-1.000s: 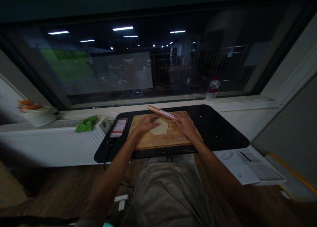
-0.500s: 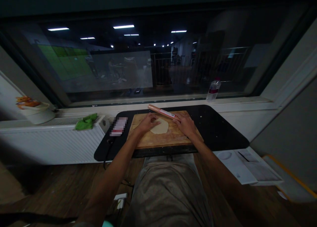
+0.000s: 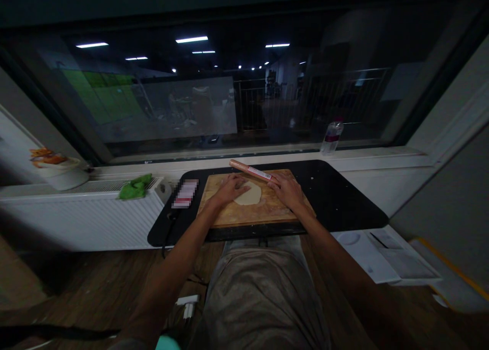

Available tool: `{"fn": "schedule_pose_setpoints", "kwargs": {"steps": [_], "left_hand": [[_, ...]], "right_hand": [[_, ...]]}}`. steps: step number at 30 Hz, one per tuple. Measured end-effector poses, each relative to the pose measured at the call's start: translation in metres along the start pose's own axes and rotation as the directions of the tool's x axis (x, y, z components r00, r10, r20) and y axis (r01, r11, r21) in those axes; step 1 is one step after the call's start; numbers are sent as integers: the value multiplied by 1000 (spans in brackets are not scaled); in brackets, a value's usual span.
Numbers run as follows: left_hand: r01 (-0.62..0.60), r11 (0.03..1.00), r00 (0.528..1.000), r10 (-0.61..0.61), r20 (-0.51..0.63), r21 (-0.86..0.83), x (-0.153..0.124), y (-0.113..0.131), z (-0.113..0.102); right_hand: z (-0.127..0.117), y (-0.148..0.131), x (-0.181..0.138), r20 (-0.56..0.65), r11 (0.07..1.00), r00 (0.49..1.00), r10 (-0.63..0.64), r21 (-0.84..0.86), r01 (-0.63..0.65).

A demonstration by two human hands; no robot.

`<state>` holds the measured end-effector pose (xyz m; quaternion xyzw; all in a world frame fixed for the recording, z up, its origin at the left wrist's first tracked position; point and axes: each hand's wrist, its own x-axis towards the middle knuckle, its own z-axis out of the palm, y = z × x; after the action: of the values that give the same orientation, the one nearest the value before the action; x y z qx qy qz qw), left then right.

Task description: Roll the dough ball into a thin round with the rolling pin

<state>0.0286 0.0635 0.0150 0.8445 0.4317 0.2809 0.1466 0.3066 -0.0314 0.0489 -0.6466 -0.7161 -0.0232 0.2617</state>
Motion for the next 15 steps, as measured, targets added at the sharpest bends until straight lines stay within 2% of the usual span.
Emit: {"fn": "schedule_pose_setpoints", "kwargs": {"steps": [15], "left_hand": [[-5,996,999,1,51,87,-2,5,3]], "right_hand": [[-2,-1,-1,1,1000,1000,1,-3,-1]]}}
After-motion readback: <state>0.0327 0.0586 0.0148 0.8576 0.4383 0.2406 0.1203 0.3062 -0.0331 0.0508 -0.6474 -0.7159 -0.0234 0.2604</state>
